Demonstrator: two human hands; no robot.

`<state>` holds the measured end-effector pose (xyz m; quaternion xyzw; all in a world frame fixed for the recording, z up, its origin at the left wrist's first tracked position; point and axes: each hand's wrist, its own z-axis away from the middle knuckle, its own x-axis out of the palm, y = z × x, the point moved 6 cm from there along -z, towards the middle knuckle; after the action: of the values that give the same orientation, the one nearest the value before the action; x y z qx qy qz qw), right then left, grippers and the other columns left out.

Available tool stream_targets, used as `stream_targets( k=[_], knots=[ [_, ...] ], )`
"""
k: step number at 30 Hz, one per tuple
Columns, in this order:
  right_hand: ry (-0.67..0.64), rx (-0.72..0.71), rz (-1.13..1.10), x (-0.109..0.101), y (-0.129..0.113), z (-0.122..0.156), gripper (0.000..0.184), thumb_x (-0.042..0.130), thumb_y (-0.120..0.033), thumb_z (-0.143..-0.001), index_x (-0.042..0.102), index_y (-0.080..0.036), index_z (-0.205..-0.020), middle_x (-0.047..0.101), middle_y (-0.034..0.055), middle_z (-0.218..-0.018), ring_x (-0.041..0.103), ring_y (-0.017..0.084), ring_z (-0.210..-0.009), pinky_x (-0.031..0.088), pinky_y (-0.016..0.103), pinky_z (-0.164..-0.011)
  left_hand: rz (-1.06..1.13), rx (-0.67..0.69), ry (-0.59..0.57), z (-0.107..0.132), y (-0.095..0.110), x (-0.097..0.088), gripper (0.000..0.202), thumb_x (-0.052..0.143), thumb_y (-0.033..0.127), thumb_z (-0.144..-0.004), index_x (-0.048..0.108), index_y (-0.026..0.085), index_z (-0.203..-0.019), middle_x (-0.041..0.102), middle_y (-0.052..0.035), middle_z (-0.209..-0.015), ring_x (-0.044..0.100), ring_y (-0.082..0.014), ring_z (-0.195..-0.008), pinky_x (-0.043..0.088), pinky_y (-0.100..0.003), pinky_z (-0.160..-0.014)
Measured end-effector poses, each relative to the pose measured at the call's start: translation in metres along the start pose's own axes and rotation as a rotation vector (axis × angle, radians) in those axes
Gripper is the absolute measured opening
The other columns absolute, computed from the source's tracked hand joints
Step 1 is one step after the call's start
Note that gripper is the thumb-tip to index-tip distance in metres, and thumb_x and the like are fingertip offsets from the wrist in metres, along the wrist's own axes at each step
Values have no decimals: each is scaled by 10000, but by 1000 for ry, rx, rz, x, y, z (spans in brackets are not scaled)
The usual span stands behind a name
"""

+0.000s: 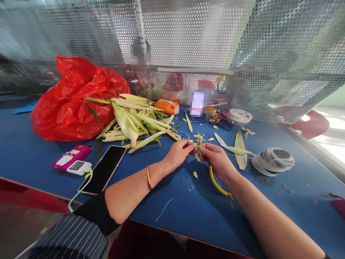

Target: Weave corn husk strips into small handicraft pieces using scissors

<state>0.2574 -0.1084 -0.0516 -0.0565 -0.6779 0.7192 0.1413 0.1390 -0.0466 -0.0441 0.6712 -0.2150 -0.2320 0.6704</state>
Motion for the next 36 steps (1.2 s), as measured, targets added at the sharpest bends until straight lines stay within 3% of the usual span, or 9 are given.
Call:
stream_targets(
  k=[3, 9, 13, 19, 25, 30, 33, 36],
  knots=[
    [-6, -6, 50, 2, 2, -1, 382, 777, -521, -636, 620, -173, -622, 557, -33, -537, 448, 91, -520, 344, 251, -555, 137, -111, -41, 2, -5, 4, 339, 745, 467, -698, 712, 148, -807, 645, -15, -698, 556, -124, -659, 404, -259, -647],
    [-20, 75, 64, 4, 9, 1, 384, 787, -517, -605, 627, -170, -644, 549, -38, -557, 452, 87, -515, 353, 256, -549, 214, -227, 100, 4, -10, -3, 218, 806, 266, -620, 746, 141, -789, 684, -31, -756, 548, -107, -676, 399, -254, -660],
    [-80, 105, 96, 5, 7, 2, 362, 778, -494, -610, 625, -175, -687, 564, -32, -587, 481, 100, -549, 368, 259, -569, 220, -206, 103, 3, -9, -3, 135, 776, 223, -666, 698, 127, -722, 648, -6, -684, 523, -81, -600, 400, -240, -620],
    [-44, -17, 293, -2, 1, -1, 326, 683, -499, -708, 579, -192, -684, 575, -24, -592, 472, 113, -548, 341, 260, -545, 190, -177, 48, 0, -7, 0, 101, 695, 154, -766, 630, 119, -696, 613, 12, -611, 525, -68, -538, 416, -219, -585],
    [-55, -114, 342, -5, 5, -6, 287, 626, -470, -779, 537, -210, -695, 570, -39, -602, 507, 115, -514, 385, 269, -546, 148, -194, 104, 1, -4, -3, 100, 697, 62, -749, 625, 116, -706, 607, 26, -583, 541, -67, -481, 426, -214, -543],
    [-46, -33, 353, 1, 8, -3, 319, 663, -501, -738, 559, -203, -691, 599, -22, -586, 512, 115, -508, 371, 251, -508, 149, -225, 158, 2, -5, -5, 79, 686, 81, -763, 637, 119, -714, 623, 17, -591, 557, -73, -467, 401, -205, -504],
    [-55, 53, 260, 6, 9, 1, 332, 709, -488, -682, 544, -200, -699, 665, 2, -673, 544, 107, -510, 381, 238, -490, 144, -203, 172, 1, -5, -7, 85, 687, 84, -757, 635, 122, -702, 621, 17, -575, 557, -75, -472, 401, -202, -503],
    [-37, 59, 193, 6, 6, 4, 340, 742, -469, -641, 541, -198, -680, 650, -11, -632, 542, 97, -489, 377, 227, -476, 133, -177, 185, -1, -6, -8, 82, 690, 70, -742, 636, 122, -710, 618, 25, -579, 553, -72, -471, 405, -200, -499]
  ],
)
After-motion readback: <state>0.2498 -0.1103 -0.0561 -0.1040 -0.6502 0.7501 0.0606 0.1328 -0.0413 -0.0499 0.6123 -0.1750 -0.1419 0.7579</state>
